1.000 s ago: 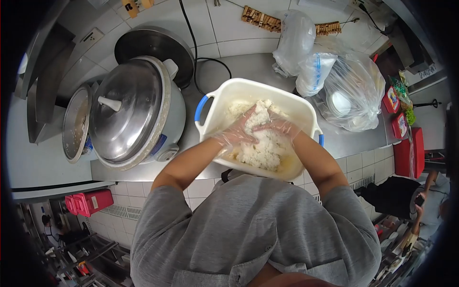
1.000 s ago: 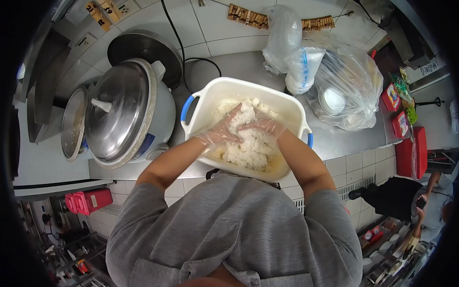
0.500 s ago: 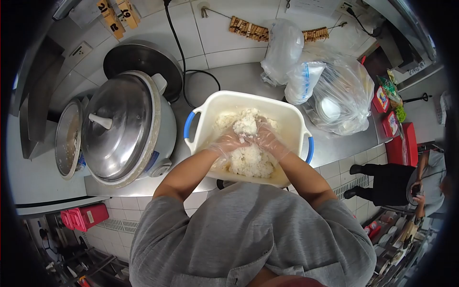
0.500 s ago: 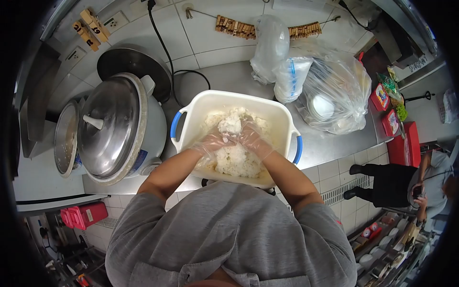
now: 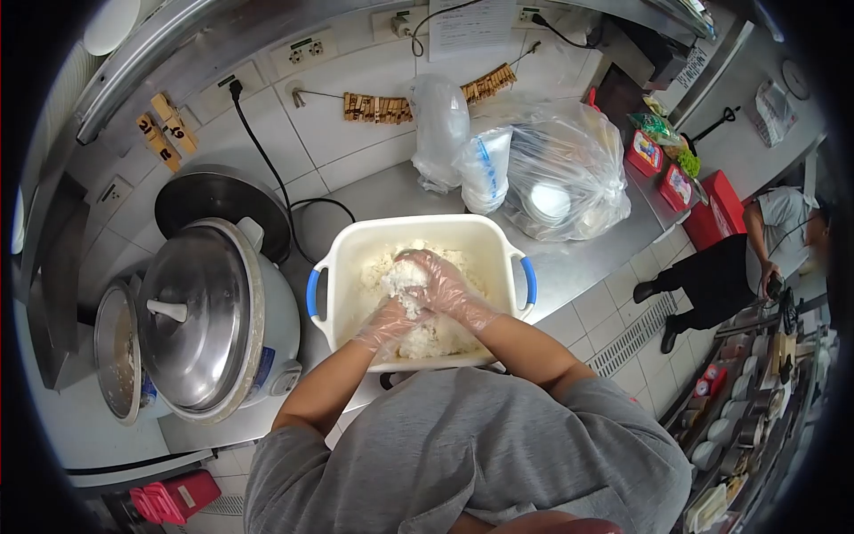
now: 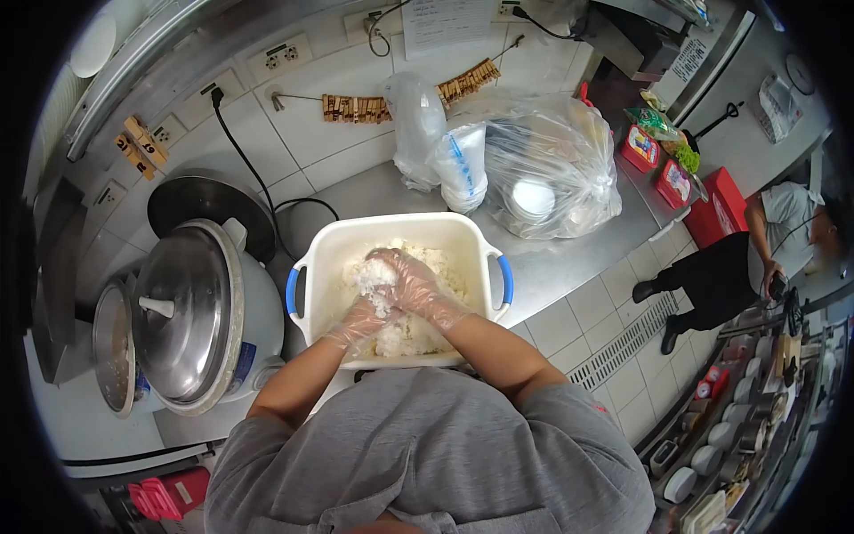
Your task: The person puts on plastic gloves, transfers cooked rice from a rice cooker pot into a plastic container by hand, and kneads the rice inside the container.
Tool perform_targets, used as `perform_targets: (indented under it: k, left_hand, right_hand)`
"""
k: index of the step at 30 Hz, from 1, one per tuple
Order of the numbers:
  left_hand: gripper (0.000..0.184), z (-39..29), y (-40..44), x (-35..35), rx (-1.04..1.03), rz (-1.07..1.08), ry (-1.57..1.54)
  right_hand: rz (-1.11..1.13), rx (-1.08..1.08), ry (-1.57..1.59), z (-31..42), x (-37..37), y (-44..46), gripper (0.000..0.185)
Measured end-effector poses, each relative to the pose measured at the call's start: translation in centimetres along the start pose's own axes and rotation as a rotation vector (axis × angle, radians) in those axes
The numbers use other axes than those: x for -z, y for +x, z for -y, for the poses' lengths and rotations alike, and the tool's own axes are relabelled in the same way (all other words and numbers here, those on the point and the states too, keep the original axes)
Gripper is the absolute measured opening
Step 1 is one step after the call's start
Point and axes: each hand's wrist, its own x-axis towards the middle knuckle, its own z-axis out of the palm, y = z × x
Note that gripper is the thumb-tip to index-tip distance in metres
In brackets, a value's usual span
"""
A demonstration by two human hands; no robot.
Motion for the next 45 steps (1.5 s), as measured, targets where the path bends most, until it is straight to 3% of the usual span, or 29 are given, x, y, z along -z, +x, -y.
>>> perform_targets:
  k: [2,3,4,7,10,11,13,15,16,18,19,21,22,24,26,28,29,30,32,33,34,36,37,39,40,42,45]
  left_hand:
    - [0.077,-0.2,-0.3,-1.0,0.072,-0.006,0.046]
    - [0.078,0.3,-0.5,-1.7,0.108,-0.009,0.069]
    - [0.079,1.0,-0.8,-2.5,0.144,-0.011,0.091]
    - [0.085,2.5,0.0,-2.7,-0.05,-0.08,0.379]
    - [0.085,0.5,0.4,-1.6,-0.075,-0.106,0.311]
    - [0.078,-1.0,-0.2,-0.9,-0.055,-0.041,0.236]
    - [0.072,-1.0,-0.6,-1.1,-0.037,0.023,0.166]
    - [0.056,1.3,-0.9,-2.2,-0.175,-0.072,-0.365]
    - [0.05,-0.3,-1.2,-1.2,-0.227,-0.096,-0.536]
    - [0.047,-3.7,-2.3,0.6,-0.036,-0.097,0.107]
    - [0.036,-3.5,-2.0,0.4,0.076,-0.124,-0.141]
    - [0.032,2.5,0.7,-0.6,0.102,-0.208,-0.167]
    - [0.029,5.3,2.0,-0.8,0.12,-0.299,-0.191]
    - [0.031,8.1,2.8,-0.5,0.111,-0.331,-0.132]
    - [0.034,7.7,3.1,1.2,0.093,-0.377,-0.068]
    - [0.057,3.5,1.2,4.7,0.083,-0.231,0.484]
    - [0.075,2.5,1.4,6.4,0.225,-0.146,0.348]
    - [0.075,3.0,1.9,7.1,0.23,-0.143,0.348]
    - [0.083,4.7,3.3,7.5,0.35,-0.086,-0.009]
    - [0.079,7.2,4.7,6.2,0.363,-0.119,-0.129]
    - [0.079,8.0,5.5,5.5,0.363,-0.11,-0.13]
    - [0.074,8.2,7.6,4.7,0.42,-0.058,-0.155]
    - [0.074,8.1,8.4,4.7,0.416,-0.062,-0.157]
    - [0.074,8.3,9.5,4.9,0.355,-0.109,-0.434]
    - [0.074,8.5,9.5,4.1,0.363,-0.109,-0.434]
    - [0.084,8.0,10.6,2.4,0.219,-0.023,-0.675]
    - [0.097,3.6,10.2,2.2,0.328,-0.011,-0.391]
  right_hand:
    - [0.09,-0.249,0.132,-3.3,-1.6,0.4,0.055]
    - [0.151,-0.348,0.025,0.5,0.8,0.6,0.052]
    - [0.15,-0.349,0.028,-0.7,-0.2,0.1,0.052]
    - [0.02,-0.315,-0.158,-1.9,-1.4,0.7,0.054]
    - [0.144,-0.552,0.139,0.7,1.2,1.1,0.05]
    - [0.116,-0.493,-0.022,-1.9,-0.4,1.2,0.039]
    - [0.072,-0.371,-0.171,-5.3,-1.9,0.0,0.037]
    - [0.018,-0.251,-0.309,-5.9,-2.1,-0.9,0.035]
    - [-0.02,-0.324,-0.263,-6.5,-2.0,-1.1,0.037]
    - [-0.051,-0.407,-0.208,-8.6,-2.9,-2.5,0.039]
    - [-0.13,-0.179,-0.441,-13.0,-4.8,-3.5,0.04]
    - [-0.205,0.049,-0.666,-14.4,-6.1,-4.2,0.042]
    - [-0.187,-0.292,-0.02,-12.4,-5.6,-3.8,0.042]
    - [-0.149,-0.618,0.641,-7.0,-2.8,-3.8,0.042]
    - [0.088,-0.372,-0.328,-1.4,1.5,-3.7,0.048]
    - [0.137,-0.411,-0.388,0.6,3.5,-4.6,0.05]
    - [0.181,-0.458,-0.451,0.8,3.8,-5.2,0.056]
    - [0.184,-0.459,-0.446,0.3,3.7,-5.9,0.056]
    - [0.339,-0.631,-0.32,-0.8,3.1,-7.4,0.084]
    - [0.413,-0.717,-0.256,-1.1,2.7,-7.8,0.099]
    - [0.412,-0.725,-0.253,-1.0,2.1,-8.3,0.099]
    - [-0.05,-0.9,0.325,-0.8,1.4,-7.8,0.108]
    - [-0.051,-0.896,0.32,0.1,1.8,-6.7,0.108]
    - [-0.08,-0.926,0.684,1.6,2.7,-4.5,0.117]
    - [-0.074,-0.93,0.689,1.0,2.7,-4.1,0.117]
    - [0.029,-0.951,1.162,-1.6,3.2,-2.9,0.122]
    - [0.039,-0.934,1.003,-5.4,0.8,-2.9,0.119]
